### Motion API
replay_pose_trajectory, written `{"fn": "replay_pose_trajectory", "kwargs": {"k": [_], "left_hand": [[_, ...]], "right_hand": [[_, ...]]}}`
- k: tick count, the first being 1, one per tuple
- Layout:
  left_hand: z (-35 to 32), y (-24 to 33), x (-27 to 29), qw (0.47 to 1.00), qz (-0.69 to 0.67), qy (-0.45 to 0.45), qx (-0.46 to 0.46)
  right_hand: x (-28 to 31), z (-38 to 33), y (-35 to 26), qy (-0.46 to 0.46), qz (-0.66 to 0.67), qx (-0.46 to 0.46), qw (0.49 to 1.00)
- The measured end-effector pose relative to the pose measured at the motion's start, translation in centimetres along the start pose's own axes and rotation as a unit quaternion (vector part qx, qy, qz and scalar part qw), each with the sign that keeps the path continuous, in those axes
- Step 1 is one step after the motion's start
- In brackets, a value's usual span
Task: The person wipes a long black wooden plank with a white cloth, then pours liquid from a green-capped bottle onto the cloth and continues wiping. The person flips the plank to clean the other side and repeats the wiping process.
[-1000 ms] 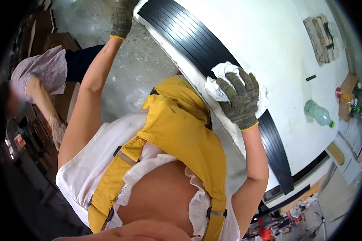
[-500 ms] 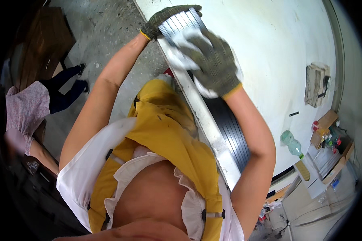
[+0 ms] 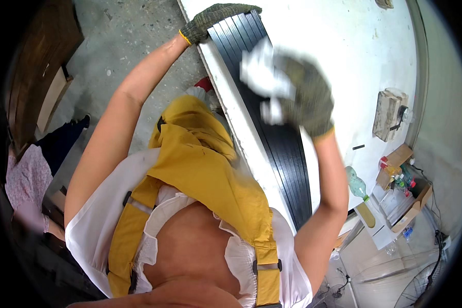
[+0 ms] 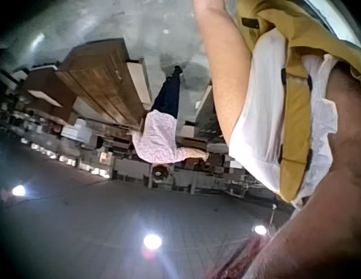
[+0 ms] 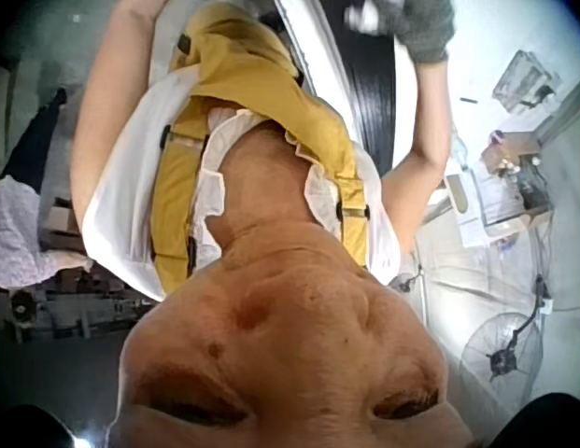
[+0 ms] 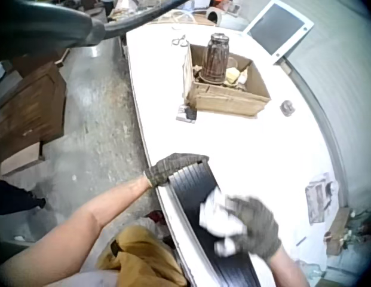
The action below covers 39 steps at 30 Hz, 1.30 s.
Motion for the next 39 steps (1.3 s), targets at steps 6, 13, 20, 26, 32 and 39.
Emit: {"fn": "replay_pose_trajectory", "kwargs": {"k": [6, 13, 20, 26, 32, 39], "left_hand": [[2.5, 6.1, 1.3, 0.991, -0.052, -0.046, -0.111], [2.1, 5.6, 0.6, 0.994, -0.038, -0.053, -0.083], [2.4, 3.5, 0.0, 0.996, -0.062, -0.044, -0.043], [1.5, 5.4, 2.9, 0.996, -0.025, -0.028, -0.075], [0.1, 4.3, 1.6, 0.933, -0.290, 0.039, 0.210], [-0.1, 4.4, -1.2, 0.863, -0.409, 0.060, 0.290]], "right_hand": [[-2.7, -13.4, -6.8, -0.113, -0.073, -0.056, 0.989], [-6.8, 2.1, -2.4, -0.008, -0.092, 0.029, 0.995], [-13.3, 18.8, 5.8, -0.057, -0.148, -0.017, 0.987], [0.1, 8.3, 4.0, 0.252, -0.041, -0.038, 0.966], [2.0, -20.1, -7.9, -0.031, -0.104, -0.268, 0.957], [-0.7, -20.7, -11.1, -0.045, -0.163, -0.220, 0.961]]}}
Point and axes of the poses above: each hand's wrist, its own z-axis towards the middle knuckle, its own x-axis out of the back of the hand, y = z × x, the point moved 6 cm from there along z, towards the middle knuckle, and after that the axes turned 6 degrees about y, right-handed, at the moved point
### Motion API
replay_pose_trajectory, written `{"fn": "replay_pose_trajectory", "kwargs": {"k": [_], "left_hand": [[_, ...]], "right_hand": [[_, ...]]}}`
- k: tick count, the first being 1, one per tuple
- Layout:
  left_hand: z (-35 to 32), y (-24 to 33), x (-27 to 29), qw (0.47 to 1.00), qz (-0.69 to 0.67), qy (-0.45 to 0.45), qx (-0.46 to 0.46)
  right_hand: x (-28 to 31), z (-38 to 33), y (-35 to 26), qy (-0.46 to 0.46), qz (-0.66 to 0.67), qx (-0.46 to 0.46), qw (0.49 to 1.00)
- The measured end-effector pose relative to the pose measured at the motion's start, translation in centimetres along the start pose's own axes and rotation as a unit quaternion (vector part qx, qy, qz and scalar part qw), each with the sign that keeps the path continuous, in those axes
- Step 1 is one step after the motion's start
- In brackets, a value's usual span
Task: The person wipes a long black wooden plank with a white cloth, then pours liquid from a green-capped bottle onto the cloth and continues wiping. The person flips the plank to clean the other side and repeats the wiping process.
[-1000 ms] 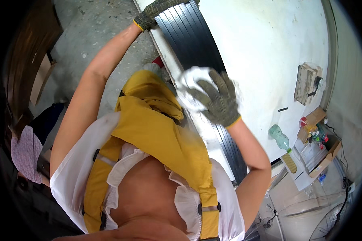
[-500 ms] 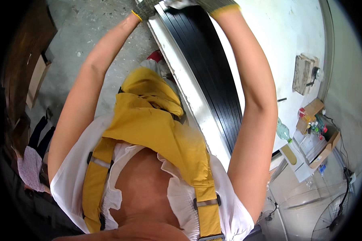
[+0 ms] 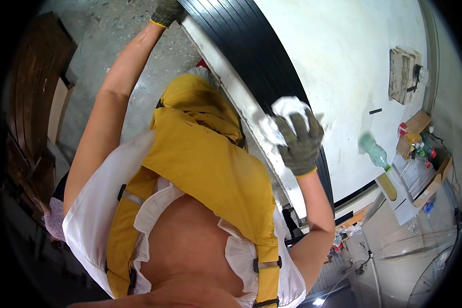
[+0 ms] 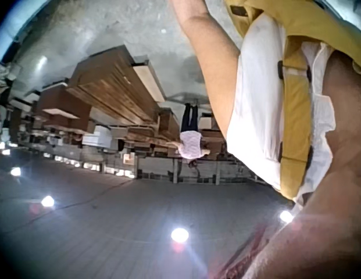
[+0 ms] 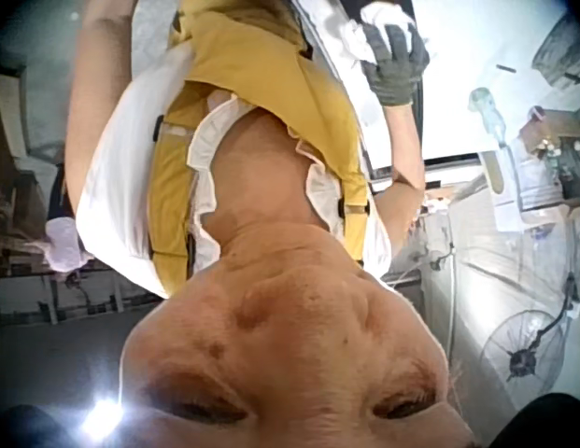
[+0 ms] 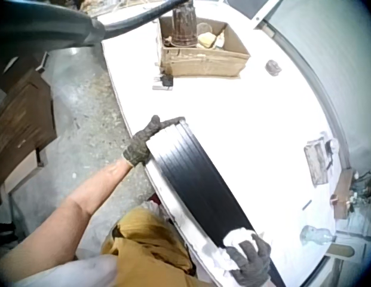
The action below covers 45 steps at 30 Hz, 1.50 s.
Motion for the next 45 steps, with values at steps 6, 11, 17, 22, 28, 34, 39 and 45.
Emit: {"fn": "replay_pose_trajectory", "kwargs": {"k": [6, 11, 17, 22, 28, 34, 39, 45], "left_hand": [[0.6, -1.2, -0.1, 0.997, -0.074, -0.010, 0.010], [0.3, -0.9, -0.4, 0.990, -0.125, -0.069, 0.018], [-1.7, 3.4, 1.8, 0.982, 0.159, 0.069, -0.080], [-1.0, 0.9, 4.3, 0.996, 0.002, 0.091, -0.021], [-0.5, -1.7, 12.3, 0.862, 0.403, 0.152, -0.266], [-0.9, 0.3, 7.1, 0.685, 0.661, 0.076, -0.298], [0.6, 0.5, 8.4, 0.833, 0.483, 0.067, -0.262], [-0.2, 2.1, 3.0, 0.994, 0.017, -0.011, -0.108]], "right_hand": [[-3.2, 18.9, -4.2, 0.122, 0.005, 0.108, 0.987], [-4.6, 23.2, -5.7, 0.148, 0.007, 0.133, 0.980], [-1.2, 2.0, -0.5, 0.106, -0.019, -0.061, 0.992], [0.0, -18.4, 4.4, 0.028, -0.098, -0.282, 0.954], [0.4, -6.6, 2.4, 0.042, -0.051, -0.125, 0.990], [-1.7, 14.4, -1.8, 0.126, 0.005, 0.017, 0.992], [-1.9, 14.4, -1.2, 0.113, -0.011, 0.019, 0.993], [0.7, -6.5, 1.7, 0.041, -0.087, -0.107, 0.990]]}}
Point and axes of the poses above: each hand's wrist, its own z-axis towards the middle knuckle, its own x-axis out of the back of the hand, y = z × x, the point moved 6 cm from there along z, towards the middle knuckle, and after that the axes turned 6 degrees about y, right-handed, at the moved point
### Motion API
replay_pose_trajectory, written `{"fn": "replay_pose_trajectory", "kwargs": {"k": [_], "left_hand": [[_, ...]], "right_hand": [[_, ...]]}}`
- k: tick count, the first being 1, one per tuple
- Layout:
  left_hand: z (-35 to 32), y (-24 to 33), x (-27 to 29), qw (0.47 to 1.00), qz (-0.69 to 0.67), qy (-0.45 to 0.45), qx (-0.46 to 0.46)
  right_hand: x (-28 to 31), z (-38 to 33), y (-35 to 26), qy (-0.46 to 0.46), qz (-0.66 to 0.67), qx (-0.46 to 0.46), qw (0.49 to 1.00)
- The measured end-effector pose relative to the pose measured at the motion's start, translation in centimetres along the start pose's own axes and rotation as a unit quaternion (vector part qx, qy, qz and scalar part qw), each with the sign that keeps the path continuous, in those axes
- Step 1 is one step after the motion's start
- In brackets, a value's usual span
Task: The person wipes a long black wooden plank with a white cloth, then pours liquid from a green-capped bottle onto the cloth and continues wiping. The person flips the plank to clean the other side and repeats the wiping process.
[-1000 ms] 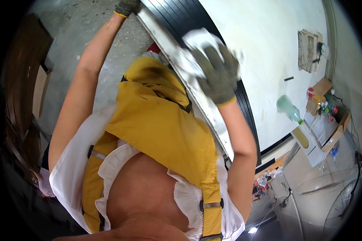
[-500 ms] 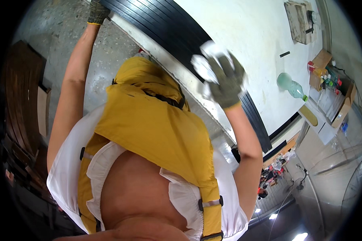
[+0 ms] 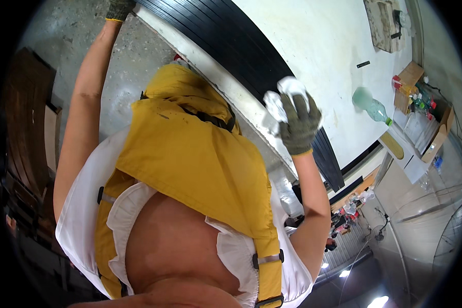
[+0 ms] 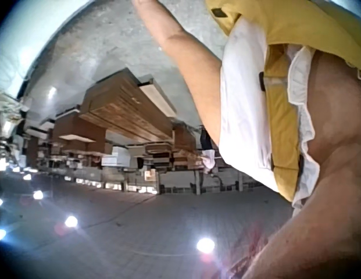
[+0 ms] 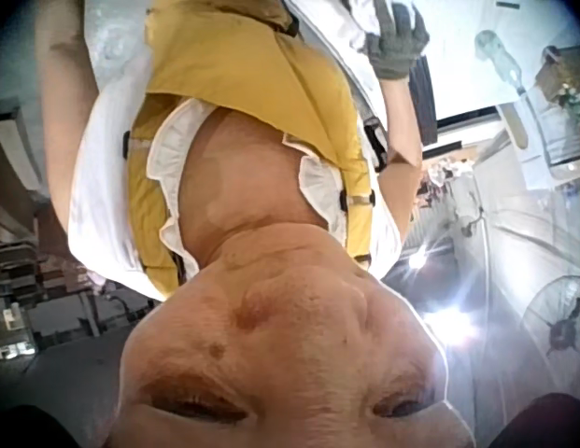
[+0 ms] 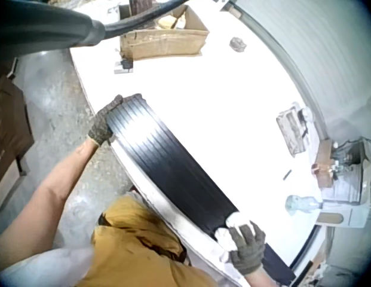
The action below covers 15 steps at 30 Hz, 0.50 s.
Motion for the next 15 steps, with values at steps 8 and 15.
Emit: {"fn": "replay_pose_trajectory", "kwargs": {"k": [8, 15], "left_hand": [[-0.1, -0.6, 1.5, 0.653, 0.711, -0.048, -0.258], [0.0, 0.3, 1.5, 0.675, 0.688, -0.070, -0.257]], "right_hand": [[-0.3, 9.5, -4.7, 0.028, 0.032, 0.082, 0.996], [-0.1, 6.7, -3.8, -0.034, 0.004, 0.067, 0.997]]}}
Point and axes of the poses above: each hand's wrist, its own z-axis towards the middle knuckle, its own x-axis out of the back of the hand, y = z × x, the point moved 6 cm from there along z, towards the middle knuckle, and after that the axes turned 6 degrees about y, right-handed, at the moved point
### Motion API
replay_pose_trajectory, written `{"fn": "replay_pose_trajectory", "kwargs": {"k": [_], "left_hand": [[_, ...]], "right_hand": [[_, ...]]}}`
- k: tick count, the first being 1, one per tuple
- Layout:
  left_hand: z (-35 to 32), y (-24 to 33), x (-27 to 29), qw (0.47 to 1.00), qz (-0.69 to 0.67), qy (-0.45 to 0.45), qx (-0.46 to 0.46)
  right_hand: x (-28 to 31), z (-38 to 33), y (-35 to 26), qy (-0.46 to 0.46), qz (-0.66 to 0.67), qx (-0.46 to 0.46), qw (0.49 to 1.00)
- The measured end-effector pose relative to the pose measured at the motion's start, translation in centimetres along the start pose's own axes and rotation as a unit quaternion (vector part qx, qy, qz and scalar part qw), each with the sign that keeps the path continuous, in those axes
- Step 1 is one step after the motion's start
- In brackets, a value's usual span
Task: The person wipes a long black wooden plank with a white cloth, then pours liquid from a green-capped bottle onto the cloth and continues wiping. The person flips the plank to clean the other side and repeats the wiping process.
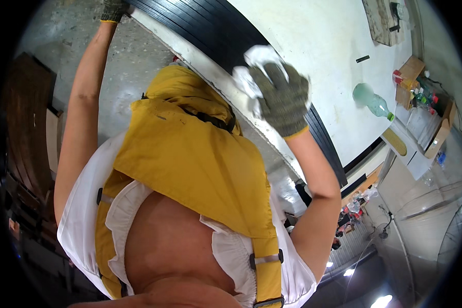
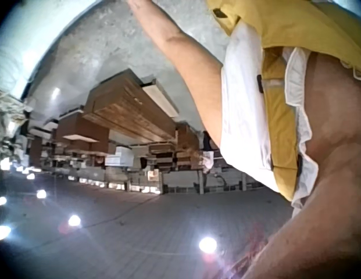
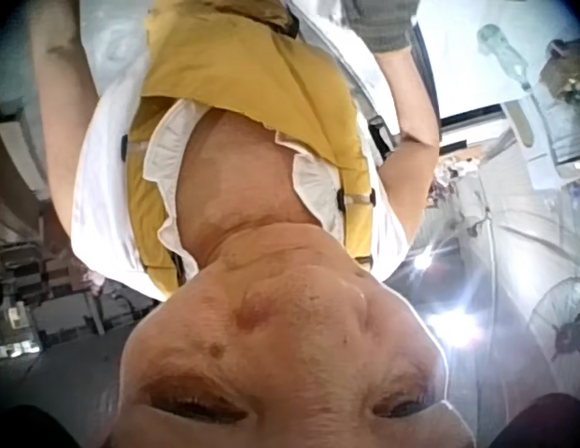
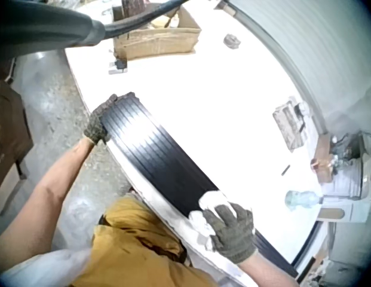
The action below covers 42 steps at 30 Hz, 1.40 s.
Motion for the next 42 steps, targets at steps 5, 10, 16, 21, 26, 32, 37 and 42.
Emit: {"fn": "replay_pose_trajectory", "kwargs": {"k": [5, 10, 16, 21, 26, 32, 37, 42], "left_hand": [[-1.3, -1.2, -0.1, 0.999, -0.006, 0.038, 0.003], [-1.9, -1.9, -1.7, 0.998, -0.043, 0.032, 0.025], [-4.4, -5.4, -1.7, 0.984, -0.127, 0.112, 0.061], [-0.5, 0.2, -0.9, 0.602, -0.710, 0.072, 0.358], [1.4, 3.8, 3.6, 0.815, -0.452, 0.054, 0.358], [5.0, 11.6, 8.0, 0.940, -0.315, -0.024, 0.129], [6.6, 18.6, 8.2, 0.960, -0.032, -0.232, -0.151], [5.9, 22.4, 3.3, 0.915, 0.040, -0.344, -0.208]], "right_hand": [[0.1, -3.2, 0.8, -0.029, -0.036, -0.022, 0.999], [-0.3, 3.8, -1.6, -0.007, 0.003, 0.019, 1.000], [0.3, -1.6, -0.2, -0.057, -0.003, -0.011, 0.998], [1.8, -12.4, 4.6, -0.052, 0.027, -0.116, 0.991], [2.7, -23.8, 11.3, -0.136, -0.032, -0.373, 0.917], [4.2, -26.1, 12.8, 0.076, 0.068, -0.553, 0.827], [0.3, -19.0, 9.1, 0.060, -0.058, -0.358, 0.930], [-0.5, -5.0, 3.1, 0.152, 0.016, -0.178, 0.972]]}}
Point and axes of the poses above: each hand's wrist, its own z-axis towards the middle knuckle, its own x-axis out of the back of the hand, y = z × x, the point moved 6 cm from there along z, towards the middle knuckle, and after that the axes turned 6 degrees about y, right-handed, at the moved point
